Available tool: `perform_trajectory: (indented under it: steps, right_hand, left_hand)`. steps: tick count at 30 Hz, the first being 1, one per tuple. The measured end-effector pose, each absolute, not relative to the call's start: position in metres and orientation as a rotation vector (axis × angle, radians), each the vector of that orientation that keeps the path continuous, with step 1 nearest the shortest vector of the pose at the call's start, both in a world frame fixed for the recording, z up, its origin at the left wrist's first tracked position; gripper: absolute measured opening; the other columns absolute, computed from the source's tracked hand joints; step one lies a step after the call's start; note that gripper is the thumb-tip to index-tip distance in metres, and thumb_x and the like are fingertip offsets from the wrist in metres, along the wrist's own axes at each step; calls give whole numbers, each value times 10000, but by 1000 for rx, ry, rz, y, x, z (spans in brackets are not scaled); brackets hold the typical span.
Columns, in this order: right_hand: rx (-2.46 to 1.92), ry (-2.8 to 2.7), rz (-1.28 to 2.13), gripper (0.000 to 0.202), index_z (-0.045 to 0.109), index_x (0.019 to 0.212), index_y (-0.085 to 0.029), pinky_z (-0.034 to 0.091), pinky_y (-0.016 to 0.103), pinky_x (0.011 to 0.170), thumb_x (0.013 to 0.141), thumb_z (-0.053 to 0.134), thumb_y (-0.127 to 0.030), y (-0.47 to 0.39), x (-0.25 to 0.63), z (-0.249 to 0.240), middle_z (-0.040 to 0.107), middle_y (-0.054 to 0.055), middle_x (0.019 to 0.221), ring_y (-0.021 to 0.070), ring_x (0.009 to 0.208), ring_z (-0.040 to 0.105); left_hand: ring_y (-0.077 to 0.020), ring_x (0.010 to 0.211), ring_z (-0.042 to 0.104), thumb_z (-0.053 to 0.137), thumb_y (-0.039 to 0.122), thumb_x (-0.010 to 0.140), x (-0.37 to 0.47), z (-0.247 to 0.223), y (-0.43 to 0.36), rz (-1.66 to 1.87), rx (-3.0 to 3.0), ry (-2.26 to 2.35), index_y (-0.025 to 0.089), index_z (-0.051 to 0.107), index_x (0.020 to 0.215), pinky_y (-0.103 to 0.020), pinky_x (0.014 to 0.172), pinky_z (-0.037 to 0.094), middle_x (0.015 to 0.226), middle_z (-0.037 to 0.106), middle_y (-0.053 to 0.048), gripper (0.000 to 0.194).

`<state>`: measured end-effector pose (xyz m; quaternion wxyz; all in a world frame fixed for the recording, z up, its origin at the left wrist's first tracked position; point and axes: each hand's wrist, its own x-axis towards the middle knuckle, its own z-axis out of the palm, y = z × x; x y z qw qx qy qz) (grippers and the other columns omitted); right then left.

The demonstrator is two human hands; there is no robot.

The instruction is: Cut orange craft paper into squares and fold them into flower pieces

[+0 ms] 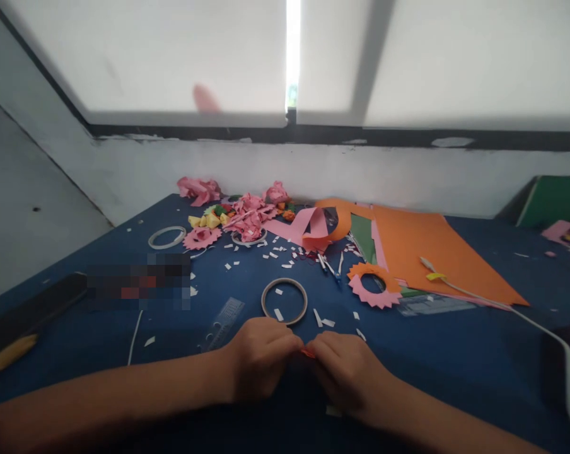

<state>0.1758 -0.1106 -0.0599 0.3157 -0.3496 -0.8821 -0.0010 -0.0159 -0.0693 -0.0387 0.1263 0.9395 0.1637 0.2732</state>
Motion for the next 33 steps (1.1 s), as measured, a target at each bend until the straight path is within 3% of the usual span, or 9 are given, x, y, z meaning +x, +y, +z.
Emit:
perform_trajectory:
  steps: [6, 15, 19, 22, 26, 33]
  right_hand:
    - [-875, -2423, -178, 267, 511, 747, -156, 285, 261, 473, 913, 311, -96, -109, 183, -57, 498, 7, 574, 119, 502, 425]
    - [-837, -2501, -505, 304, 489, 727, -168, 247, 292, 518, 898, 266, -51, -104, 187, -49, 480, 8, 591, 138, 527, 397]
    - [-918, -2481, -694, 257, 459, 686, -178, 259, 287, 545, 926, 383, -128, -89, 201, -48, 458, -12, 574, 123, 532, 402]
    - [-1122, -2420, -830, 236, 478, 687, -161, 339, 256, 570, 915, 486, -221, -63, 235, -54, 467, -20, 594, 105, 572, 457]
    - [-1508, -2361, -914, 195, 566, 893, -124, 476, 261, 644, 906, 517, -312, -27, 299, -65, 562, 0, 797, 96, 695, 543]
    - [-2058, -2161, -824, 262, 564, 1069, -143, 514, 300, 727, 901, 528, -341, -12, 368, -88, 586, 60, 1012, 132, 846, 586]
  left_hand:
    - [-145, 510, 481, 388, 177, 859, -15, -37, -67, 795, 2886, 411, 156, 541, 735, -270, 457, 327, 586, 590, -45, 198]
    - [-127, 474, 460, 397, 103, 799, -9, -51, -54, 977, 3036, 242, 177, 515, 737, -265, 408, 278, 557, 523, 15, 152]
    - [-123, 467, 446, 372, 100, 815, -11, -53, -48, 1065, 3043, 425, 167, 502, 736, -262, 416, 295, 559, 508, 15, 166]
    - [-137, 492, 445, 391, 116, 812, -14, -52, -46, 1073, 3079, 534, 170, 487, 701, -272, 432, 321, 586, 513, -5, 157]
    - [-154, 572, 490, 456, 172, 800, -15, -49, -45, 1088, 3138, 562, 174, 484, 688, -280, 483, 369, 650, 536, -22, 115]
    - [-145, 572, 478, 444, 453, 877, -12, -68, -34, 1228, 3191, 482, 169, 488, 670, -278, 485, 356, 624, 515, -11, 354]
